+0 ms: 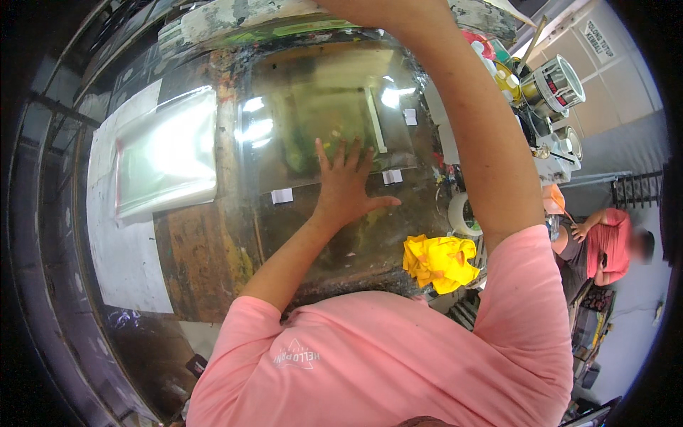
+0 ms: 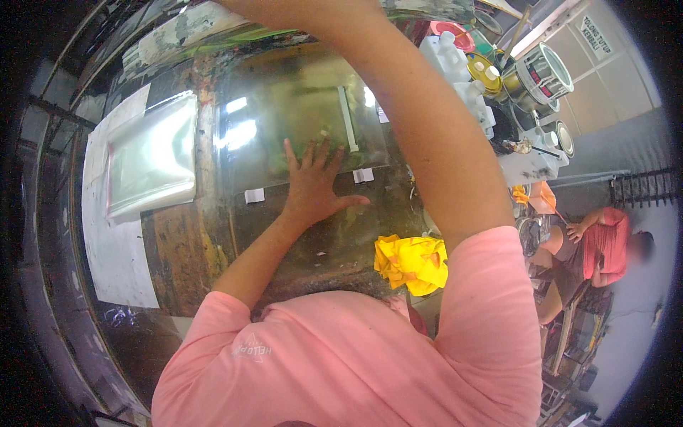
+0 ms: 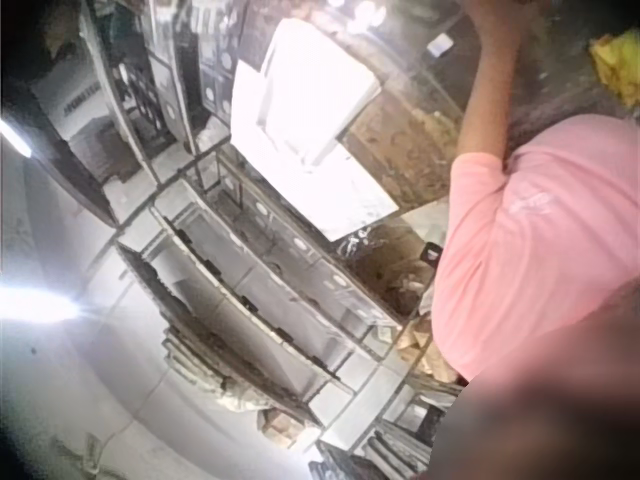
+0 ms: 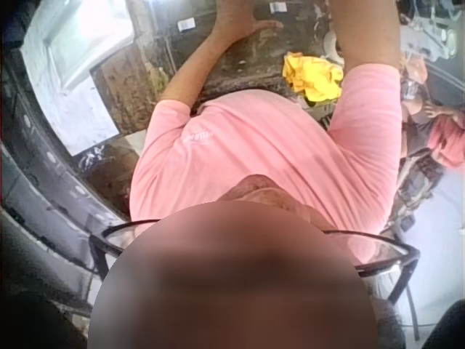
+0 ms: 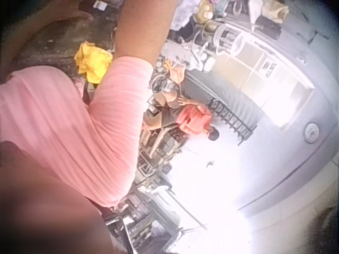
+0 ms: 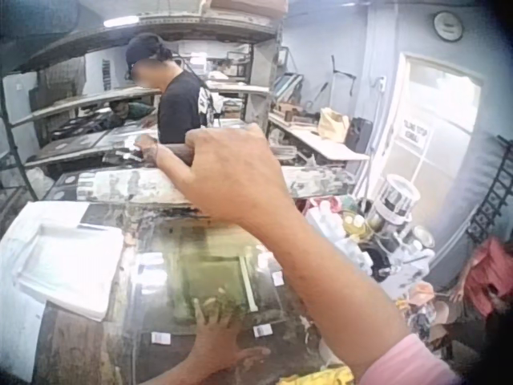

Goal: The person repeatedly uses a squeegee to pull white ink across a screen-printing frame with a flower stencil, then lifts the frame to reveal the printed fabric below. The person repeats this cycle multiple times on the same area.

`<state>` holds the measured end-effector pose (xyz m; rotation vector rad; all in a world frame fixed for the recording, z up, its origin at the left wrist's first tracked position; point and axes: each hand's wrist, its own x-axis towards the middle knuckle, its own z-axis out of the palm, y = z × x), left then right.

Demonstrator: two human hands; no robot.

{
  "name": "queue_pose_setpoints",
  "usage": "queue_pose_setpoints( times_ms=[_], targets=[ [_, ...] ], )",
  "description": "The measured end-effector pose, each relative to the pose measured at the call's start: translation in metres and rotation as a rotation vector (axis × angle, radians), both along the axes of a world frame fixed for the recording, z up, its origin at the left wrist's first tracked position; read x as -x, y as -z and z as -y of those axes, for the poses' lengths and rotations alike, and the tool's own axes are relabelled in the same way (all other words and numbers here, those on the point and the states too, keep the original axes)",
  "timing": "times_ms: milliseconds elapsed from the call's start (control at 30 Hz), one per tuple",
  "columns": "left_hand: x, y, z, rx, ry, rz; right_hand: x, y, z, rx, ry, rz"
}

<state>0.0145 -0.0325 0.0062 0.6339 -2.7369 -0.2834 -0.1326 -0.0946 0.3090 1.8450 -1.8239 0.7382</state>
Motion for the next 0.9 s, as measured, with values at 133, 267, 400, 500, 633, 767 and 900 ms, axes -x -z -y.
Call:
queue_pose_setpoints(
  times_ms=[133, 267, 400, 500, 633, 767, 900],
  targets=[
    [-0.001, 0.004, -0.004, 0.024, -0.019, 0.018, -0.004, 0.005, 0.000, 0.096, -0.012, -0.005],
    [-0.009, -0.012, 0.006, -0.038, -0.064, -0.169, -0.005, 0.007, 0.000, 0.105, 0.033, -0.009],
    [-0.053, -0.071, 0.055, -0.528, -0.402, -0.625, -0.012, 0.026, -0.014, 0.102, 0.051, 0.017],
    [-0.106, -0.118, 0.079, -0.884, -0.293, -0.945, -0.024, 0.066, -0.037, 0.093, 0.058, -0.089],
    [-0.132, -0.110, 0.054, -0.791, -0.442, -0.692, -0.026, 0.124, -0.079, -0.241, -0.126, -0.064],
    [-0.144, -0.051, 0.027, -0.579, -0.584, -0.428, -0.026, 0.175, -0.105, -0.559, -0.236, 0.104],
    [-0.151, -0.007, 0.024, -0.162, -0.641, -0.159, -0.047, 0.223, -0.130, -0.635, -0.164, 0.213]
  ],
)
